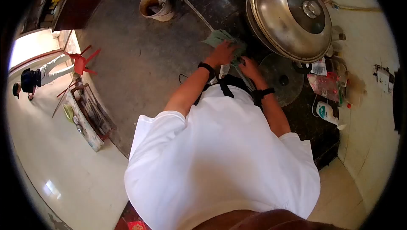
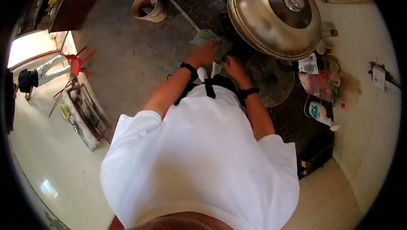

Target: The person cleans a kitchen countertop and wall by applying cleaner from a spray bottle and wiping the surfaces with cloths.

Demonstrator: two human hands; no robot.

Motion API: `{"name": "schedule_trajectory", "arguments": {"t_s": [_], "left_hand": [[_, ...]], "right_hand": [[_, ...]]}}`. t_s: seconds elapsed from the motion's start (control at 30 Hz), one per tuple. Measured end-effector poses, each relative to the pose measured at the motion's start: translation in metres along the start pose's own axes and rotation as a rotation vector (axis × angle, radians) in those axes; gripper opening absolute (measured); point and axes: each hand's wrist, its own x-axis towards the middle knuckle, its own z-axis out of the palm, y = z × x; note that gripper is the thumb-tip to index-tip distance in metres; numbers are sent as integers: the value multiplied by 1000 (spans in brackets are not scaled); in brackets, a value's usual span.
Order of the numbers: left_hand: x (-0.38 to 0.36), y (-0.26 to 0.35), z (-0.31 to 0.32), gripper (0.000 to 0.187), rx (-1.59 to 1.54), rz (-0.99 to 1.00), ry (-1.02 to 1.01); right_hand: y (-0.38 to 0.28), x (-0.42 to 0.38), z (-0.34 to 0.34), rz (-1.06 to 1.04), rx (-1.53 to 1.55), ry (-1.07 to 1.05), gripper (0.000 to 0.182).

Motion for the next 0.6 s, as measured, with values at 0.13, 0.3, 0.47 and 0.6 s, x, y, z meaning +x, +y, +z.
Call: {"name": "schedule_trajectory", "arguments": {"t_s": [0.13,0.3,0.47,0.6], "left_hand": [[9,39,0,59,-86,193,-424],[22,55,7,64,-55,249,-593],[46,18,-16,60,-98,408,-579],[54,-34,-31,61,-63,374,-441]], "right_hand": [[15,-29,-41,154,-14,-330,33],[17,-52,-61,342,-55,-594,36],[55,-62,-18,237,31,-286,49],[10,-26,-34,368,175,-484,61]]}}
